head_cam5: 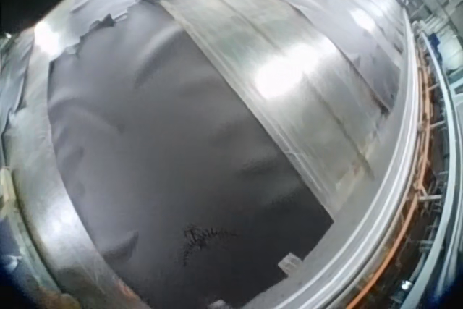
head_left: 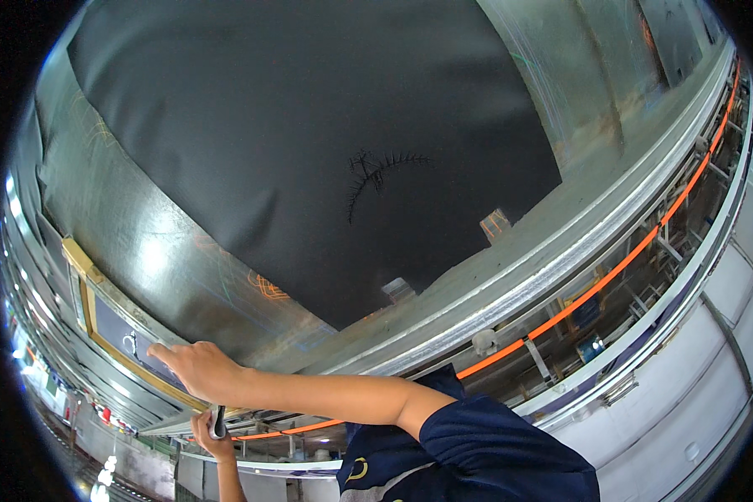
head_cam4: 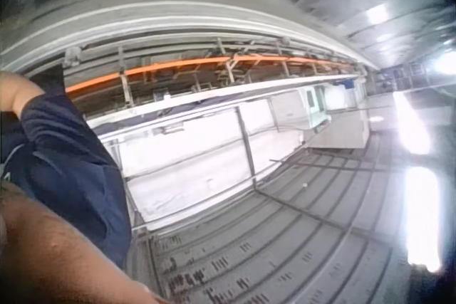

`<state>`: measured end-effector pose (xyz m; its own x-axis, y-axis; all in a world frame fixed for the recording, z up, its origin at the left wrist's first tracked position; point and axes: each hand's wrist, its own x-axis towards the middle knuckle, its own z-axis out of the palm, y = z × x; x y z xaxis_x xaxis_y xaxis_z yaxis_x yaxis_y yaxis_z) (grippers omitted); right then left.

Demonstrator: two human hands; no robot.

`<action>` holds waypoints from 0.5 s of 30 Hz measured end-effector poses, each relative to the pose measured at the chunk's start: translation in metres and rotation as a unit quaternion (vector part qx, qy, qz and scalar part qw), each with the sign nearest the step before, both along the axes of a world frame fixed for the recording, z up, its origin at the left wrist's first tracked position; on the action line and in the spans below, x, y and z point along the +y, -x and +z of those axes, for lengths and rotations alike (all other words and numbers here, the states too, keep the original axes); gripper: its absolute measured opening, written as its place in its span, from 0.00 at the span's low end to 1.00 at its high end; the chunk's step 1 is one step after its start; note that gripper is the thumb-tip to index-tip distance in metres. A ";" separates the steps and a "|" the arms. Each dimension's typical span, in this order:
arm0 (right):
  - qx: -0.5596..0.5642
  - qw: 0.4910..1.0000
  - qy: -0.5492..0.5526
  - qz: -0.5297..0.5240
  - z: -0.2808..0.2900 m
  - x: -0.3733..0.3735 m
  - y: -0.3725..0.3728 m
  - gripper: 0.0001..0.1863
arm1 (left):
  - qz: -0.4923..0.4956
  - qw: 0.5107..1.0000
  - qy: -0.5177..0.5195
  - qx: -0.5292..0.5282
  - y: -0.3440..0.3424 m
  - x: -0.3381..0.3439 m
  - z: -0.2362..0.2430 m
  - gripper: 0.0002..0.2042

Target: The person uses a squeegee to spread ink across a screen-printing frame over fabric, then lifts the frame to reveal the printed design. They later move the frame to a table and mix ink in a container with a spatula.

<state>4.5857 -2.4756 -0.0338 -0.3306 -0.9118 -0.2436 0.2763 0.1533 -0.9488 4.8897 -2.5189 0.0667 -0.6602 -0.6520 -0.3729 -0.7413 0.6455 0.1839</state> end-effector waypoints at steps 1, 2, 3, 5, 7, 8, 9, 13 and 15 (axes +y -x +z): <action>0.001 1.000 -0.003 0.007 0.001 0.000 0.000 0.23 | -0.002 1.000 0.001 -0.003 -0.008 0.000 -0.002 0.12; 0.015 1.000 0.000 0.001 -0.001 -0.001 -0.003 0.23 | -0.007 1.000 0.003 -0.005 -0.005 -0.003 -0.002 0.14; 0.028 1.000 0.002 -0.005 -0.003 -0.002 -0.006 0.24 | -0.007 1.000 0.002 -0.008 -0.002 -0.002 -0.002 0.13; 0.054 0.998 0.005 -0.017 -0.003 -0.002 -0.010 0.25 | -0.008 1.000 0.002 -0.001 0.001 0.000 0.000 0.13; 0.080 0.996 0.009 -0.027 -0.002 0.000 -0.013 0.25 | -0.009 1.000 0.002 0.001 -0.002 0.002 -0.001 0.13; 0.086 0.996 0.006 -0.034 -0.003 0.000 -0.015 0.25 | -0.011 1.000 -0.002 0.002 -0.003 0.000 -0.001 0.12; 0.091 0.995 0.005 -0.039 -0.003 -0.002 -0.016 0.26 | -0.012 1.000 -0.005 0.001 -0.003 -0.002 -0.001 0.12; 0.087 0.996 -0.007 -0.024 0.000 -0.003 -0.013 0.26 | -0.012 1.000 -0.013 -0.011 0.001 -0.005 -0.001 0.13; 0.082 0.996 -0.010 -0.017 0.001 -0.001 -0.011 0.26 | -0.012 1.000 -0.017 -0.008 0.002 -0.005 -0.001 0.13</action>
<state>4.5971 -2.4770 -0.0331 -0.3990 -0.8945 -0.2017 0.1228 0.1658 -0.9785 4.8881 -2.5241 0.0657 -0.6694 -0.6232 -0.4044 -0.7287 0.6568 0.1940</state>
